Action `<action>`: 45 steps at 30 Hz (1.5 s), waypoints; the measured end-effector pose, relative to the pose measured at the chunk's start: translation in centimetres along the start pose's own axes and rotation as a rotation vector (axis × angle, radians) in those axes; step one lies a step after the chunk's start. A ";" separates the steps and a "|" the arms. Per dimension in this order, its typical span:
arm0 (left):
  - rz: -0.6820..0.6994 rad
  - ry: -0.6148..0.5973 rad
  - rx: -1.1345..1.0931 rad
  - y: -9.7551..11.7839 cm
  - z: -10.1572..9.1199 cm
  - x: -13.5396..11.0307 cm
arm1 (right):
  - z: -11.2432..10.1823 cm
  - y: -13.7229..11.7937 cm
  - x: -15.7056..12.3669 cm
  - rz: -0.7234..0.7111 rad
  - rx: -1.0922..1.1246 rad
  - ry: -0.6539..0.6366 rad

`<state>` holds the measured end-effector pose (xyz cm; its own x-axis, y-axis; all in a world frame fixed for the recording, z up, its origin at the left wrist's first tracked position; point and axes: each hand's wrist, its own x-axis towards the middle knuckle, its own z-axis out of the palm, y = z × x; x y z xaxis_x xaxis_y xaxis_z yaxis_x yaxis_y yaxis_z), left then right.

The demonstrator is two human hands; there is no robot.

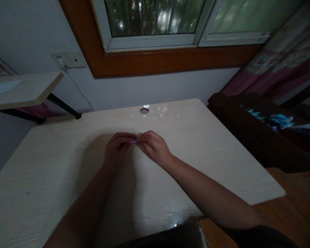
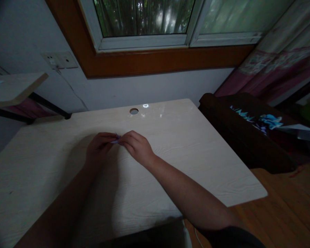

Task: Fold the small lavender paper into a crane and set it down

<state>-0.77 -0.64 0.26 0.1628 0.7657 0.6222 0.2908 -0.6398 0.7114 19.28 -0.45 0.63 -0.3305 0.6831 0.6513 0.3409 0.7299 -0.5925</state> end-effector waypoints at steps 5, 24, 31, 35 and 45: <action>0.015 0.010 -0.020 0.1 0.0 0.0 | 0.0 0.2 -0.3 -0.025 -0.053 -0.008; 0.102 -0.016 -0.040 0.2 -0.2 -0.1 | -0.1 0.1 -0.1 -0.123 -0.081 0.051; 0.079 -0.017 -0.056 -0.2 -0.1 -0.2 | -0.2 0.2 -0.2 -0.143 -0.116 0.043; 0.069 -0.035 -0.062 -0.2 -0.1 -0.2 | -0.2 0.1 -0.2 -0.167 -0.118 0.047; 0.029 -0.057 -0.039 -0.4 -0.2 -0.5 | 0.0 0.2 -0.2 -0.156 -0.091 0.080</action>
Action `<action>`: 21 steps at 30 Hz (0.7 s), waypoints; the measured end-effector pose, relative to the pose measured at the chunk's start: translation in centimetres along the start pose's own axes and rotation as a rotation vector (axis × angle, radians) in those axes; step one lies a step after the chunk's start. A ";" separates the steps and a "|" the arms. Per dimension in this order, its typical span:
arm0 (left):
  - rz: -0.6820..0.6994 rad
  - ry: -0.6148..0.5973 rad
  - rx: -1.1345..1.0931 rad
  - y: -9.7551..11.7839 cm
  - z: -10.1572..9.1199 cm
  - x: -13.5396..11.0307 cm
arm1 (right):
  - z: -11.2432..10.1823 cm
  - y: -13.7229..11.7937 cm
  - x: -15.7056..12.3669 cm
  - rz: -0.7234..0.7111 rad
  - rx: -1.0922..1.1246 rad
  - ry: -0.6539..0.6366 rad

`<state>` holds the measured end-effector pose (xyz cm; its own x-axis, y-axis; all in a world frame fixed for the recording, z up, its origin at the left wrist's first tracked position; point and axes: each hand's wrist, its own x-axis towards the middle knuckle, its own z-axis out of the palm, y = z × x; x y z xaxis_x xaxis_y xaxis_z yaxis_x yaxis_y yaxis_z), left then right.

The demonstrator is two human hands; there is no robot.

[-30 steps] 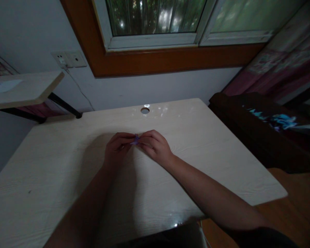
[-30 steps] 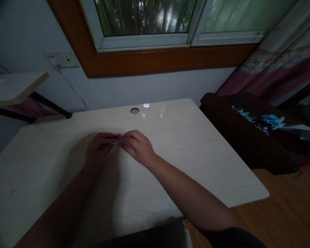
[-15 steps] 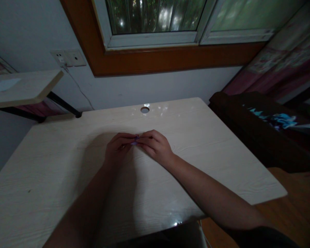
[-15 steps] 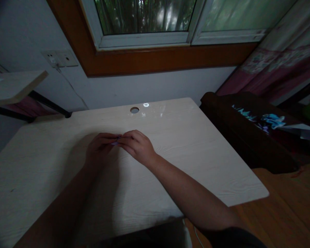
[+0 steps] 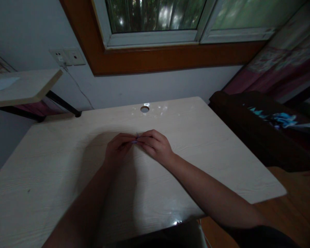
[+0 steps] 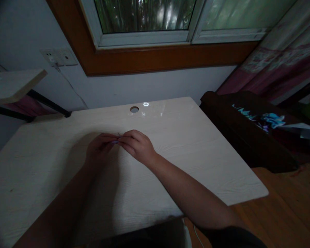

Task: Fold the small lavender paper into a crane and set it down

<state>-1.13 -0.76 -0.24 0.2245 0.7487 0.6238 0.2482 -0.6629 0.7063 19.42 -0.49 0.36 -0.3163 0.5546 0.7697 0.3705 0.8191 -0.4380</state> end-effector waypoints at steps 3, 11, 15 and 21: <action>-0.036 -0.006 0.018 0.2 0.0 -0.1 | 0.0 -0.1 0.1 0.005 0.008 0.000; -0.023 0.005 0.101 0.3 0.1 -0.1 | 0.0 -0.2 0.2 0.029 0.013 0.007; -0.017 -0.004 0.094 0.4 0.2 0.0 | 0.0 -0.2 0.2 0.034 0.017 0.012; -0.050 -0.004 0.067 0.2 0.3 -0.2 | -0.1 -0.3 0.2 0.048 0.025 0.014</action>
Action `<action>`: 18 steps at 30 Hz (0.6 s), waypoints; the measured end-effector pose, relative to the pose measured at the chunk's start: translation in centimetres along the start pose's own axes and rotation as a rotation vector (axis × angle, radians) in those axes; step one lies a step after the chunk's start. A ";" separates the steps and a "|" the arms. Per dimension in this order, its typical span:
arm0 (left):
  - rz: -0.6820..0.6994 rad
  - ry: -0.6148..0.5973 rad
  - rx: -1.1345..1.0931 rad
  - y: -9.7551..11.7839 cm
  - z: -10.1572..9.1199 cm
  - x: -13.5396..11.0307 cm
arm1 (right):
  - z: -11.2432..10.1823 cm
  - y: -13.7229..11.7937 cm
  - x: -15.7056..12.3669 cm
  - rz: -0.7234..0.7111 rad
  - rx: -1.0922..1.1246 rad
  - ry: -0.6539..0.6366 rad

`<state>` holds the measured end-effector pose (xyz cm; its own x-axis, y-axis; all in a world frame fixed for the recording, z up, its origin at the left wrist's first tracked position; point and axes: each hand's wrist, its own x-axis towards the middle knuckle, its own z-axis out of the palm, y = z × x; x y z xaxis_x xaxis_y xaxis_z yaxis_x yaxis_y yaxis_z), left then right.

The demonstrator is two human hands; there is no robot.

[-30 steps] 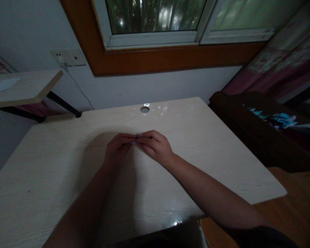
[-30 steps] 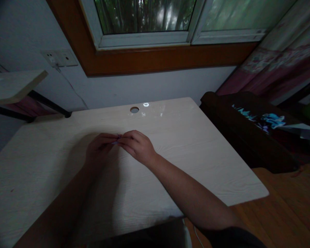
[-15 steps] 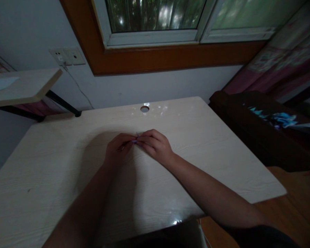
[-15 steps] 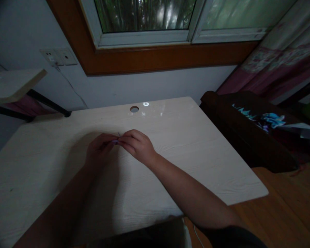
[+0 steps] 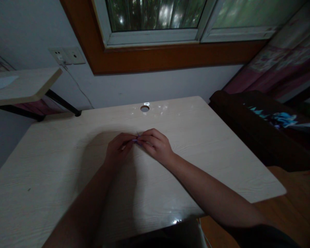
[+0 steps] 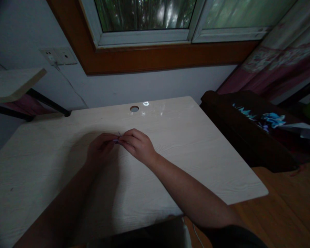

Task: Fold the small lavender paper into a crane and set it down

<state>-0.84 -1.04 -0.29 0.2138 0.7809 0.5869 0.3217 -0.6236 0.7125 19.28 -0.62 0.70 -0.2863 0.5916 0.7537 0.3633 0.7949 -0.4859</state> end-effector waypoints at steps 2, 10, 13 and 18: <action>0.028 0.002 0.020 0.0 0.0 0.1 | 0.0 0.0 0.0 0.004 0.003 -0.006; 0.118 0.025 0.077 0.3 -0.3 0.5 | -0.1 0.0 0.2 -0.020 -0.004 -0.019; 0.099 0.011 0.056 0.2 -0.2 0.4 | -0.1 -0.1 0.2 -0.007 0.001 -0.019; 0.067 0.017 0.018 0.2 -0.2 0.3 | -0.1 -0.1 0.2 0.007 -0.004 -0.010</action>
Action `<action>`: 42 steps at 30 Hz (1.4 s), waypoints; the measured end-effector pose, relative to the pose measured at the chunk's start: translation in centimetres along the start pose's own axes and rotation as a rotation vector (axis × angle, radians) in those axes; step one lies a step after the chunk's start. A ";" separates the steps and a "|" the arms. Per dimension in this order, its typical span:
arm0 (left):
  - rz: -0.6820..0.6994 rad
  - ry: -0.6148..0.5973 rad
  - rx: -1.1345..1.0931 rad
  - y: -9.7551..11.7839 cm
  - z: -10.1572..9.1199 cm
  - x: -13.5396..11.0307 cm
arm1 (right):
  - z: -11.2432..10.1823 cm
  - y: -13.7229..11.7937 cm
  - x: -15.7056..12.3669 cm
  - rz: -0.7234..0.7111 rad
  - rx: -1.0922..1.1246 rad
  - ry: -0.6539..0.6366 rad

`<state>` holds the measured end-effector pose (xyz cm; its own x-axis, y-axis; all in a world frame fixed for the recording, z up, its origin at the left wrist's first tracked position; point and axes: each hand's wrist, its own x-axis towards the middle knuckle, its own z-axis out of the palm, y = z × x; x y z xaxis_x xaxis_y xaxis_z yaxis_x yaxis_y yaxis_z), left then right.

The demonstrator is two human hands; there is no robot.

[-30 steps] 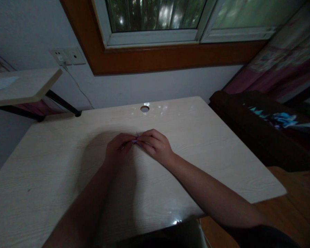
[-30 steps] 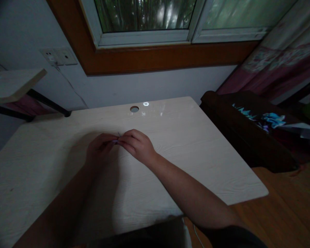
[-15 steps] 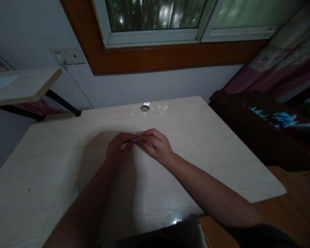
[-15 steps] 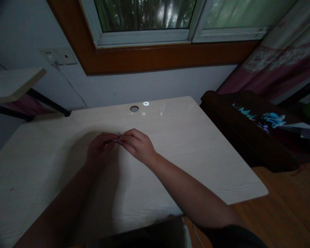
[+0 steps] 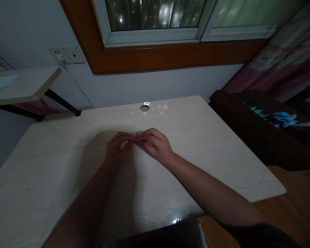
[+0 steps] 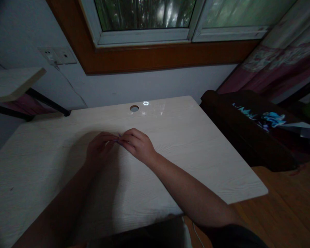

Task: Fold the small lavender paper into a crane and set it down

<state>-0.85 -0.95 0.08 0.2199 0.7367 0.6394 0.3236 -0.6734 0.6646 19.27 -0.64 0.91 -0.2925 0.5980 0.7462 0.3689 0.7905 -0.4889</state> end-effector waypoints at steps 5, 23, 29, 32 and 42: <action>-0.016 -0.019 -0.007 0.1 -0.1 -0.1 | 0.0 0.1 -0.1 0.003 0.024 0.000; -0.015 0.026 0.047 0.4 0.1 0.4 | 0.4 0.0 0.2 0.123 0.112 -0.055; -0.117 0.031 -0.089 0.2 0.3 0.1 | 0.7 0.4 -0.1 0.247 0.121 -0.042; -0.188 0.026 -0.151 -0.1 0.5 -0.1 | 1.2 1.0 -0.5 0.334 0.202 0.004; -0.287 -0.002 -0.085 -0.7 1.1 -0.2 | 1.9 1.4 -0.8 0.458 0.392 -0.004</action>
<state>-0.11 -0.58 -0.94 0.1324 0.8978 0.4200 0.2947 -0.4402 0.8482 18.35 0.24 -1.17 -0.1845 0.8892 0.4187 0.1061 0.4415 -0.8909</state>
